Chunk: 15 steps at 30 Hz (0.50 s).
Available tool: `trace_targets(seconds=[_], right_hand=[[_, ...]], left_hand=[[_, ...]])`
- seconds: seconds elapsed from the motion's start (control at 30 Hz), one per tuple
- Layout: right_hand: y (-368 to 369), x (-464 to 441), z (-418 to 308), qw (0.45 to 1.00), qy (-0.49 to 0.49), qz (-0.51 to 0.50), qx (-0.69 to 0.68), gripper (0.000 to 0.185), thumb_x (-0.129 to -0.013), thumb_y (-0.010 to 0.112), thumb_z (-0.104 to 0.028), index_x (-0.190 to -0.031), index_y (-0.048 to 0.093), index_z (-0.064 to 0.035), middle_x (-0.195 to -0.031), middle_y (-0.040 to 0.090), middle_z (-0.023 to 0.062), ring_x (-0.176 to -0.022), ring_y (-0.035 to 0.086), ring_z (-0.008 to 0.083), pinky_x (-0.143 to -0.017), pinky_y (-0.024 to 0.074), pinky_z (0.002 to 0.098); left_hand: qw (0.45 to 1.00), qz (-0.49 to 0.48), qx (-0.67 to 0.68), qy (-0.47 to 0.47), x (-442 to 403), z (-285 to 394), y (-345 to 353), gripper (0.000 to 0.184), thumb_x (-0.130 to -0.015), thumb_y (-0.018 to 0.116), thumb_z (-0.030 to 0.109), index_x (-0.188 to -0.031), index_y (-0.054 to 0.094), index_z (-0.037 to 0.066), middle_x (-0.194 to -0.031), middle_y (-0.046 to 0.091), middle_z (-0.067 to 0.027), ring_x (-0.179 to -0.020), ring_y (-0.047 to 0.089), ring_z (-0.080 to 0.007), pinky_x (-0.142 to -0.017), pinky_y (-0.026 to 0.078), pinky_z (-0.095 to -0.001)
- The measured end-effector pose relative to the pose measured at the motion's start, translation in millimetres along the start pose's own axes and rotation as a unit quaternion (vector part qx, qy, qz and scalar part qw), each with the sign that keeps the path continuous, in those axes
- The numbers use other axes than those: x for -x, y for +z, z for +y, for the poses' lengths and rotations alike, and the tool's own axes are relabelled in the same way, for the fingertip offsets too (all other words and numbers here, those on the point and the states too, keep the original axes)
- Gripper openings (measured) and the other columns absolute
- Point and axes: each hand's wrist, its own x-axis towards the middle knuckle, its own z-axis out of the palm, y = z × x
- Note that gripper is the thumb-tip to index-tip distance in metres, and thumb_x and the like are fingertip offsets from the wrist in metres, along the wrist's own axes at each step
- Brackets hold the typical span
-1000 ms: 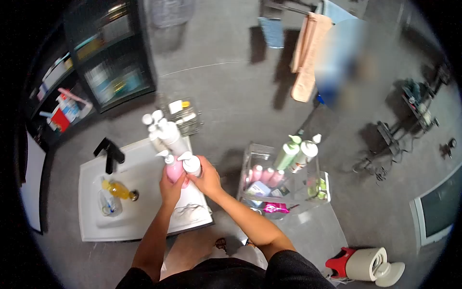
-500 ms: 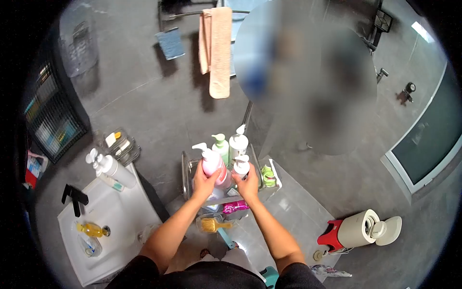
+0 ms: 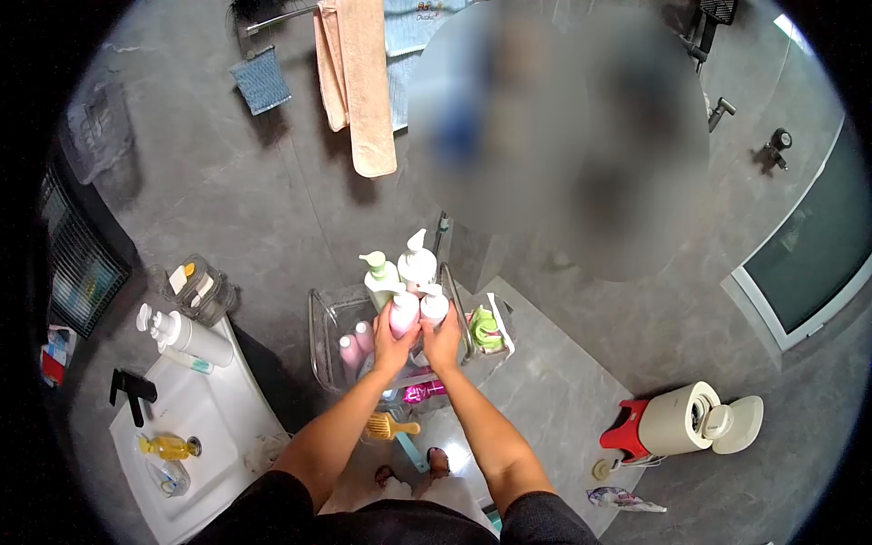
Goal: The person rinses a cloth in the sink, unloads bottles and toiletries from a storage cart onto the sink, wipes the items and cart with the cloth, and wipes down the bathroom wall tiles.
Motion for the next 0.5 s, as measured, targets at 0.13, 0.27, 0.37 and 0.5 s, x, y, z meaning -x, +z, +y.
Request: trace_targets(seconds=[0.13,0.27,0.37,0.5], right_hand=[[-1,9,5,0.999,0.006,-0.005,0.044,0.080,-0.079,0.075,-0.008,-0.146,0.032,0.0042,-0.134,0.052,0.0294,-0.122,0.055,0.0380,-0.099,0.0459,0.0393],[-13,40,12,0.998,0.041,-0.051,0.022,0.076,-0.083,0.071,-0.007,-0.147,0.031,0.0023,-0.135,0.050,0.0253,-0.122,0.055,0.0314,-0.098,0.0465,0.0373],[-25,58,-32,0.993,0.007,-0.051,-0.108,0.042,-0.089,0.064,-0.005,-0.128,0.049,-0.0005,-0.109,0.057,0.0110,-0.096,0.056,0.0166,-0.080,0.0504,0.0275],[12,62,-134,0.955,-0.058,-0.189,-0.219,0.015,-0.092,0.060,-0.002,-0.107,0.058,-0.0037,-0.087,0.055,0.0000,-0.079,0.052,0.0078,-0.070,0.0453,0.0239]], left_hand=[[0.999,-0.035,0.015,0.006,-2,-11,-3,0.085,-0.074,0.078,0.012,-0.145,0.033,0.009,-0.137,0.046,-0.0224,-0.125,0.044,-0.0415,-0.106,0.035,-0.0476],[0.995,-0.073,0.012,-0.060,11,-15,-14,0.082,-0.076,0.077,0.008,-0.144,0.031,0.005,-0.140,0.045,-0.0235,-0.131,0.045,-0.0355,-0.108,0.038,-0.0438],[0.991,-0.088,0.080,-0.060,30,7,-50,0.075,-0.081,0.074,0.008,-0.144,0.033,0.003,-0.142,0.045,-0.0205,-0.135,0.043,-0.0313,-0.110,0.037,-0.0431],[0.979,0.012,0.200,0.026,49,74,-155,0.054,-0.090,0.059,-0.005,-0.140,0.042,0.001,-0.140,0.049,-0.0141,-0.133,0.045,-0.0242,-0.113,0.032,-0.0371]])
